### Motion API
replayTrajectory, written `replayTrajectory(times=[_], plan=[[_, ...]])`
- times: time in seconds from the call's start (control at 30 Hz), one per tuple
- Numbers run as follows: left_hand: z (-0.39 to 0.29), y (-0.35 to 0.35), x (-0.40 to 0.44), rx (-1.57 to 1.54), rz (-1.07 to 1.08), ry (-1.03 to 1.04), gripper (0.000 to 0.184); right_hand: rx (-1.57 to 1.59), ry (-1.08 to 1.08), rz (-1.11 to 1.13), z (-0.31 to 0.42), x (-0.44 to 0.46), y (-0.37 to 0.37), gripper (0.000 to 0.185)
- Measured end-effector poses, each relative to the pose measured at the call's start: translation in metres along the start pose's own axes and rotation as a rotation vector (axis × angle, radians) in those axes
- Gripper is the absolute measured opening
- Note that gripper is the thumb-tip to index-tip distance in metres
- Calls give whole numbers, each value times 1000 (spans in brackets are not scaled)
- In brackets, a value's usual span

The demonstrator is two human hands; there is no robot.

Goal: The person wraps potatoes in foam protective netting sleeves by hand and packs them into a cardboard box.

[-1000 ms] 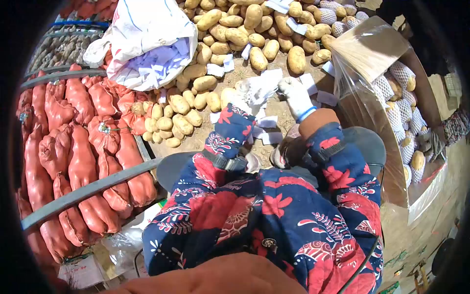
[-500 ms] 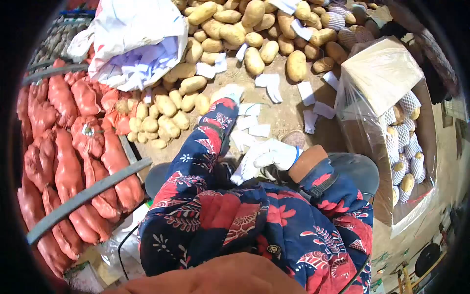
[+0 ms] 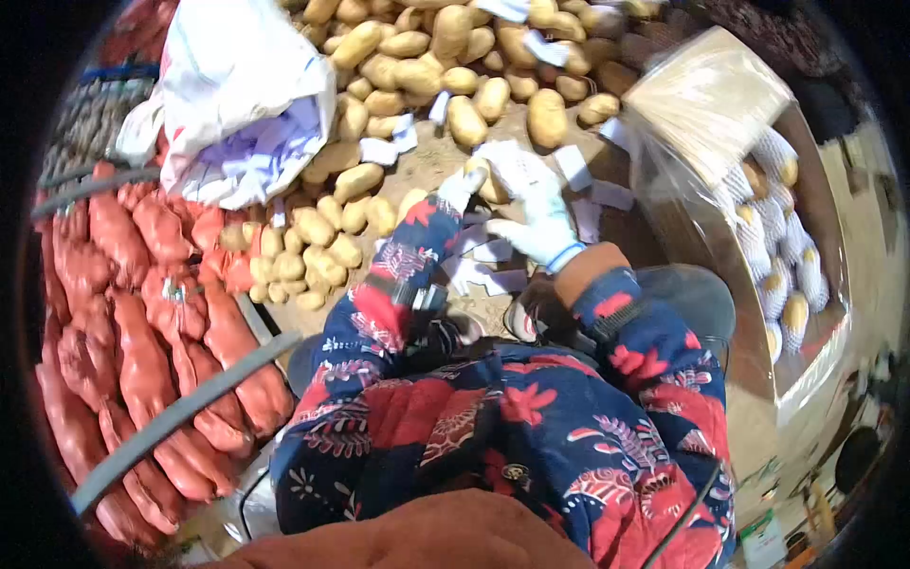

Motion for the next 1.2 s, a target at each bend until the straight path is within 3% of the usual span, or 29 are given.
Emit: replayTrajectory(times=[0.03, 0.1, 0.17, 0.23, 0.27, 0.3, 0.4, 0.47, 0.5, 0.57, 0.63, 0.67, 0.73, 0.77, 0.8, 0.87, 0.9, 0.93, 0.97, 1.0, 1.03, 1.1, 1.17, 1.2], plan=[[-14, 20, -8, -33, 25, 84, 47, 89, -66, -38, 6, 2, -2, 63], [-39, 56, -19, 4, 123, 204, 45, 440, -52, 119, 8, 17, -21, 56], [-60, 75, -33, 75, 140, 286, 44, 968, -38, 306, 8, 22, -27, 48], [-77, 75, -48, 130, 98, 343, 43, 1464, 418, 551, 8, -5, -14, 53], [-83, 71, -54, 141, 53, 363, 42, 1245, 375, 552, 8, -7, -19, 52], [-89, 66, -60, 146, 0, 387, 42, 1289, 453, 613, -8, -9, -3, 55], [-102, 50, -75, 93, -216, 463, 40, 1225, 399, 581, -9, -9, -12, 45], [-109, 53, -75, -3, -343, 541, 39, 603, 375, 358, -7, -7, -49, 53], [-112, 61, -75, -35, -360, 558, 39, 605, 371, 355, -2, -7, -60, 53], [-119, 89, -78, 18, -269, 522, 38, -119, 170, -12, 14, -7, -97, 58], [-137, 122, -101, 210, -49, 427, 22, -190, 157, -125, 18, -17, -127, 59], [-141, 130, -103, 235, 47, 516, 19, -197, 254, -64, 17, -21, -145, 58], [-138, 137, -99, 209, 161, 587, 18, -222, 99, -211, -2, -35, -185, 69], [-131, 128, -97, 273, 162, 570, 21, -205, 215, -156, 13, -50, -219, 68], [-113, 112, -92, 344, 131, 529, 22, 59, 251, -238, -16, -57, -233, 65], [-60, 70, -82, 402, 53, 444, 25, -225, 5, -330, -24, -80, -293, 63], [-50, 56, -85, 429, 13, 331, 25, -68, 159, -302, -47, -92, -311, 62], [-27, 39, -85, 390, -17, 250, 26, -240, 79, -407, -74, -102, -331, 62], [-4, 23, -85, 349, -51, 170, 27, -126, 81, -431, -90, -113, -344, 63], [9, 12, -89, 323, -74, 101, 27, -171, 159, -438, -113, -124, -356, 65], [17, 7, -86, 322, -75, 53, 27, -426, 128, -396, -140, -131, -362, 61], [23, 0, -83, 381, -53, 12, 28, -464, 567, 17, -189, -144, -335, 54], [28, -10, -74, 501, -9, 6, 28, -860, 505, 230, -218, -148, -328, 49], [33, -18, -71, 562, -4, 2, 29, -689, 560, 278, -235, -140, -327, 44]])
Point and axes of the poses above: each hand's wrist, its own x-axis towards the middle knuckle, its own y-axis out of the palm, z = x × y, the point moved 5 cm from there along x, towards the middle knuckle, and after that the axes turned 13 degrees about y, right-handed, at the moved point
